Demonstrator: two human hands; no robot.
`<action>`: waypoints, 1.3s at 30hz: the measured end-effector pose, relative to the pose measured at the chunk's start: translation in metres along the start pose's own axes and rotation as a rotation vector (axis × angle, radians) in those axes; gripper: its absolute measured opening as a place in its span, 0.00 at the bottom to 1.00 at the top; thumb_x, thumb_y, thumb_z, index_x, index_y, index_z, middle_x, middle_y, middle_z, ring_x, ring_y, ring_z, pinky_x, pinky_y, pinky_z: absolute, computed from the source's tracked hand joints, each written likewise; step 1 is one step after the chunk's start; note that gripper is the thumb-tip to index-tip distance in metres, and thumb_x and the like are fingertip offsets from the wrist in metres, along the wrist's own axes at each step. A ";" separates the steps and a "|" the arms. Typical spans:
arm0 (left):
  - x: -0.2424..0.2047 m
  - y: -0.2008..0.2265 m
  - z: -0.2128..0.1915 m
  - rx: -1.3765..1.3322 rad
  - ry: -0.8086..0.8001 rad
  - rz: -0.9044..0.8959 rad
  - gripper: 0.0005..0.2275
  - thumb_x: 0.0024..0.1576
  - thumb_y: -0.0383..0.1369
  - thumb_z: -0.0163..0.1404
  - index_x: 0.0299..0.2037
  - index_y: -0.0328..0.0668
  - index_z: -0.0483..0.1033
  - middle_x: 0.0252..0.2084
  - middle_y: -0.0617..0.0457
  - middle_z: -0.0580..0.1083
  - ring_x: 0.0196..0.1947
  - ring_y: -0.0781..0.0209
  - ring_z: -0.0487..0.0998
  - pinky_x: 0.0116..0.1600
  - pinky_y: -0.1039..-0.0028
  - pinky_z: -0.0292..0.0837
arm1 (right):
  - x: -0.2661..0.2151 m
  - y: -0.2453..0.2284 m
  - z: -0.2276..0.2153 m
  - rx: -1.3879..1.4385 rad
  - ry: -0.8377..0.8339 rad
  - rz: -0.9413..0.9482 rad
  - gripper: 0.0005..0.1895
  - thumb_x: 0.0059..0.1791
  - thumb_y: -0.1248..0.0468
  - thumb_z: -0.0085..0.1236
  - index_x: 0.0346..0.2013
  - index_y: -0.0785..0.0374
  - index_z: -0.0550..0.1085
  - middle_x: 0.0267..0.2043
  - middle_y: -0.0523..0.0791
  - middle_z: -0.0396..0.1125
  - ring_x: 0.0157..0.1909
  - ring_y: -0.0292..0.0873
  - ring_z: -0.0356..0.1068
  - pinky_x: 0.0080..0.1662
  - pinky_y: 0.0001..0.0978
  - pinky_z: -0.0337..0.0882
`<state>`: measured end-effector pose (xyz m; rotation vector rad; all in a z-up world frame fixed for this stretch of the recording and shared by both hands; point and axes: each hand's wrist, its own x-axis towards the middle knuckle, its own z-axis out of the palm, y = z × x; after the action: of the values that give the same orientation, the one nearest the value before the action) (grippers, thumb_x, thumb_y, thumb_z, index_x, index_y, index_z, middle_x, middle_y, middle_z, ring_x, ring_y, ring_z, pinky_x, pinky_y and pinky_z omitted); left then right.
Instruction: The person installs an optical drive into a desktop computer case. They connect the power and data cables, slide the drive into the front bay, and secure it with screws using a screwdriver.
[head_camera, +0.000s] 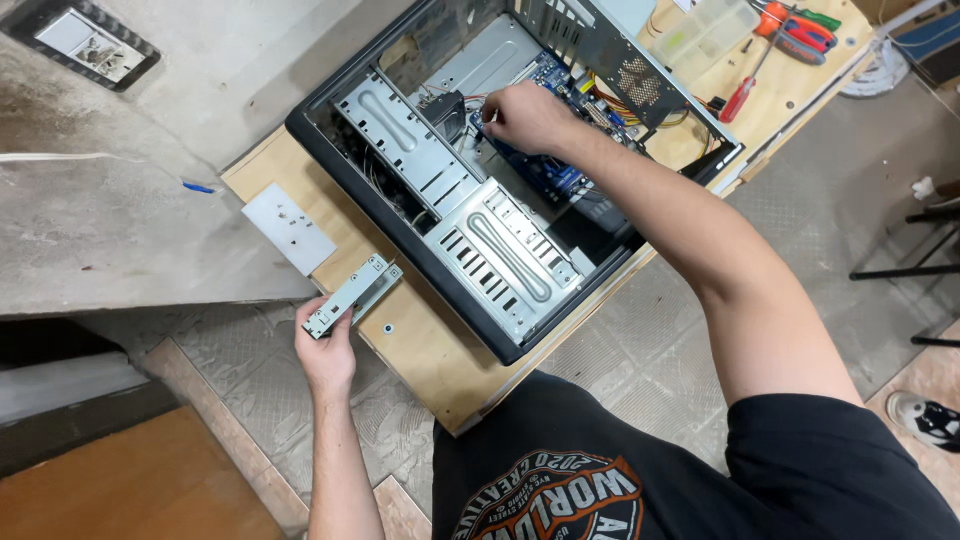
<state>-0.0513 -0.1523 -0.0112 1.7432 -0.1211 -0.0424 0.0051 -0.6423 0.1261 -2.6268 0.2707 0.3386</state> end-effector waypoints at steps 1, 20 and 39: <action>-0.002 0.004 0.003 0.005 0.017 -0.003 0.13 0.64 0.24 0.63 0.57 0.41 0.76 0.56 0.50 0.80 0.57 0.60 0.82 0.63 0.70 0.80 | 0.005 0.003 0.005 -0.001 -0.008 -0.016 0.12 0.62 0.56 0.62 0.57 0.57 0.83 0.55 0.49 0.81 0.54 0.49 0.82 0.58 0.52 0.83; -0.009 -0.005 0.033 0.011 0.107 -0.058 0.13 0.63 0.22 0.61 0.55 0.41 0.77 0.52 0.48 0.82 0.54 0.56 0.83 0.61 0.70 0.79 | -0.011 0.007 -0.032 -0.527 -0.014 -0.308 0.10 0.64 0.55 0.63 0.51 0.55 0.86 0.41 0.46 0.83 0.41 0.48 0.85 0.51 0.46 0.88; 0.017 -0.003 0.052 -0.092 -0.037 0.013 0.13 0.62 0.18 0.59 0.54 0.44 0.78 0.53 0.52 0.83 0.57 0.54 0.83 0.61 0.71 0.76 | -0.031 0.089 -0.096 -0.727 0.343 -0.388 0.09 0.68 0.54 0.71 0.61 0.48 0.91 0.42 0.45 0.83 0.45 0.54 0.83 0.46 0.45 0.82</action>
<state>-0.0398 -0.2045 -0.0225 1.6497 -0.1554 -0.0703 -0.0277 -0.7612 0.1788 -3.3526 -0.3227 -0.1951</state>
